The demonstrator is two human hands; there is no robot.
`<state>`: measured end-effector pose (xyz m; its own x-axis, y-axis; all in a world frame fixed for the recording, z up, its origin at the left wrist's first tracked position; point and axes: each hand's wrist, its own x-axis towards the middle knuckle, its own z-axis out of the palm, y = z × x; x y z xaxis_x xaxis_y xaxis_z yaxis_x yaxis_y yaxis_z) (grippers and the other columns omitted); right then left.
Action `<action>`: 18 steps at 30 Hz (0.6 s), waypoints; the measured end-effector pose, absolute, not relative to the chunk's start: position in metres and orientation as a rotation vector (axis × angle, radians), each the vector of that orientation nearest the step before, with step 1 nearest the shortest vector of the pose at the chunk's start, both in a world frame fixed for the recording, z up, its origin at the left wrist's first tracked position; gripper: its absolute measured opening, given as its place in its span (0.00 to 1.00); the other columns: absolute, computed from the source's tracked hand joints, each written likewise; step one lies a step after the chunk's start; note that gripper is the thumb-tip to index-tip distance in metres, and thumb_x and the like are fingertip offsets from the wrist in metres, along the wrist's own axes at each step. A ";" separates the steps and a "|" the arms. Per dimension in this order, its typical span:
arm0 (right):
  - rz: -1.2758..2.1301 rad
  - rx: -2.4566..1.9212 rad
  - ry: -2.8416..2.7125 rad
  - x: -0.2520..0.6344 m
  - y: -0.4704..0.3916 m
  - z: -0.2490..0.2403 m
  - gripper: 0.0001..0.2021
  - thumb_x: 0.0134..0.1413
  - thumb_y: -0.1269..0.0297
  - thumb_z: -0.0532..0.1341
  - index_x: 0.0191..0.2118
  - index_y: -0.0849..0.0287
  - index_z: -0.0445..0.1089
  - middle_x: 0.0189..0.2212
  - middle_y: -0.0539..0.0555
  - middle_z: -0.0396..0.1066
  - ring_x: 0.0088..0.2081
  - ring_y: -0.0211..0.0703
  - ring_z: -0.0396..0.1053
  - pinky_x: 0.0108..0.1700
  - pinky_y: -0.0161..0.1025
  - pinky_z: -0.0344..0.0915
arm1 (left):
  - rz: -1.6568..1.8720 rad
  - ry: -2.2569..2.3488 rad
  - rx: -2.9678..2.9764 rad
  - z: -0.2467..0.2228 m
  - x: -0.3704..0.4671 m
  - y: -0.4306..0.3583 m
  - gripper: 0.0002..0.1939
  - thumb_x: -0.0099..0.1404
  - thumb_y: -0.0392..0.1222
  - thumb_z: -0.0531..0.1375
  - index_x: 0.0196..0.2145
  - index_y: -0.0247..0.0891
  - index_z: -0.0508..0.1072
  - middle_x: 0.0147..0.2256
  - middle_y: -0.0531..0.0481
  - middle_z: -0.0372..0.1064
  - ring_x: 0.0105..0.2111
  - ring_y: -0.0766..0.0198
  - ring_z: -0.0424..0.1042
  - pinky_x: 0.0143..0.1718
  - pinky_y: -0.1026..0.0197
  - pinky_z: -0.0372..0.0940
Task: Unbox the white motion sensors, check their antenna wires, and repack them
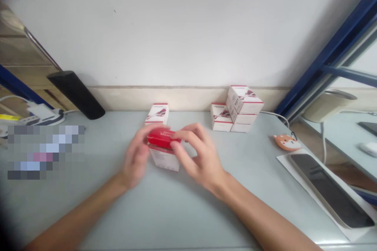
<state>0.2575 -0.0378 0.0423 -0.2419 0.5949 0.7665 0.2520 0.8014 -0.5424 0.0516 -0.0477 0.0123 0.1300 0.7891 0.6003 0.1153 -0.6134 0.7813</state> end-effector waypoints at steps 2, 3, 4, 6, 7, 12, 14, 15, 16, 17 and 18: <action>0.352 -0.631 -1.821 0.258 -0.037 0.045 0.06 0.69 0.69 0.62 0.47 0.53 0.75 0.40 0.55 0.73 0.41 0.44 0.74 0.44 0.45 0.74 | 1.511 0.878 1.939 0.017 0.052 -0.049 0.18 0.76 0.46 0.59 0.61 0.45 0.70 0.57 0.42 0.72 0.55 0.54 0.74 0.55 0.53 0.71; 0.359 -0.627 -1.819 0.259 -0.037 0.046 0.05 0.68 0.69 0.63 0.46 0.53 0.75 0.39 0.54 0.74 0.41 0.44 0.74 0.44 0.45 0.74 | 1.513 0.878 1.964 0.020 0.052 -0.050 0.16 0.76 0.43 0.59 0.60 0.45 0.71 0.56 0.43 0.72 0.55 0.56 0.74 0.55 0.54 0.71; 0.370 -0.624 -1.820 0.260 -0.037 0.047 0.04 0.68 0.69 0.64 0.44 0.53 0.75 0.40 0.54 0.74 0.41 0.44 0.74 0.44 0.45 0.75 | 1.519 0.869 1.976 0.023 0.051 -0.050 0.15 0.77 0.41 0.58 0.58 0.45 0.71 0.56 0.44 0.72 0.55 0.57 0.74 0.56 0.55 0.70; 0.383 -0.621 -1.841 0.261 -0.037 0.049 0.02 0.67 0.68 0.65 0.42 0.54 0.75 0.41 0.55 0.73 0.42 0.44 0.75 0.45 0.45 0.75 | 1.512 0.841 2.001 0.026 0.049 -0.049 0.13 0.78 0.40 0.55 0.56 0.45 0.72 0.56 0.43 0.71 0.57 0.57 0.73 0.56 0.54 0.70; 0.382 -0.617 -1.866 0.263 -0.037 0.048 0.03 0.67 0.69 0.65 0.43 0.54 0.76 0.43 0.55 0.73 0.43 0.43 0.75 0.46 0.45 0.76 | 1.510 0.831 2.029 0.027 0.048 -0.048 0.12 0.78 0.39 0.54 0.56 0.44 0.72 0.56 0.42 0.71 0.57 0.57 0.73 0.57 0.53 0.70; 0.301 -0.476 -2.049 0.266 -0.030 0.032 0.18 0.67 0.63 0.66 0.60 0.49 0.73 0.54 0.59 0.68 0.52 0.48 0.74 0.52 0.49 0.78 | 1.512 0.790 2.467 0.021 0.034 -0.036 0.17 0.79 0.41 0.53 0.62 0.45 0.67 0.59 0.38 0.70 0.58 0.53 0.73 0.55 0.49 0.72; 0.254 -0.470 -2.045 0.264 -0.027 0.025 0.18 0.67 0.63 0.66 0.61 0.47 0.73 0.54 0.58 0.66 0.53 0.48 0.74 0.52 0.49 0.79 | 1.447 0.905 2.663 0.022 0.029 -0.034 0.17 0.79 0.42 0.53 0.62 0.46 0.68 0.60 0.37 0.70 0.56 0.53 0.75 0.51 0.52 0.74; 0.226 -0.492 -2.029 0.262 -0.026 0.023 0.17 0.68 0.63 0.65 0.60 0.47 0.74 0.54 0.58 0.66 0.52 0.47 0.75 0.51 0.49 0.79 | 1.426 0.998 2.734 0.023 0.027 -0.035 0.17 0.78 0.42 0.54 0.61 0.46 0.69 0.60 0.38 0.71 0.54 0.53 0.76 0.50 0.53 0.74; 0.198 -0.517 -2.014 0.261 -0.026 0.022 0.16 0.69 0.65 0.64 0.59 0.47 0.75 0.53 0.58 0.67 0.50 0.46 0.75 0.50 0.48 0.80 | 1.436 1.096 2.782 0.026 0.026 -0.038 0.16 0.77 0.42 0.56 0.60 0.46 0.72 0.60 0.39 0.72 0.53 0.53 0.77 0.50 0.53 0.74; 0.170 -0.539 -1.996 0.259 -0.026 0.021 0.15 0.69 0.66 0.63 0.58 0.48 0.76 0.52 0.58 0.68 0.49 0.45 0.76 0.50 0.47 0.80 | 1.479 1.176 2.797 0.030 0.025 -0.043 0.15 0.76 0.42 0.58 0.57 0.47 0.74 0.59 0.40 0.73 0.52 0.53 0.78 0.50 0.52 0.74; 0.150 -0.552 -1.981 0.258 -0.026 0.022 0.14 0.69 0.66 0.63 0.57 0.49 0.77 0.52 0.58 0.68 0.47 0.44 0.76 0.50 0.47 0.80 | 1.544 1.217 2.758 0.034 0.026 -0.050 0.13 0.75 0.43 0.60 0.55 0.48 0.77 0.58 0.41 0.74 0.51 0.52 0.78 0.51 0.52 0.73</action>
<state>0.2582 -0.0261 0.0216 -0.3661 0.4425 0.8186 0.3146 0.8868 -0.3386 0.0256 -0.0501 0.0338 0.3363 0.4655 0.8187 0.6870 -0.7158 0.1248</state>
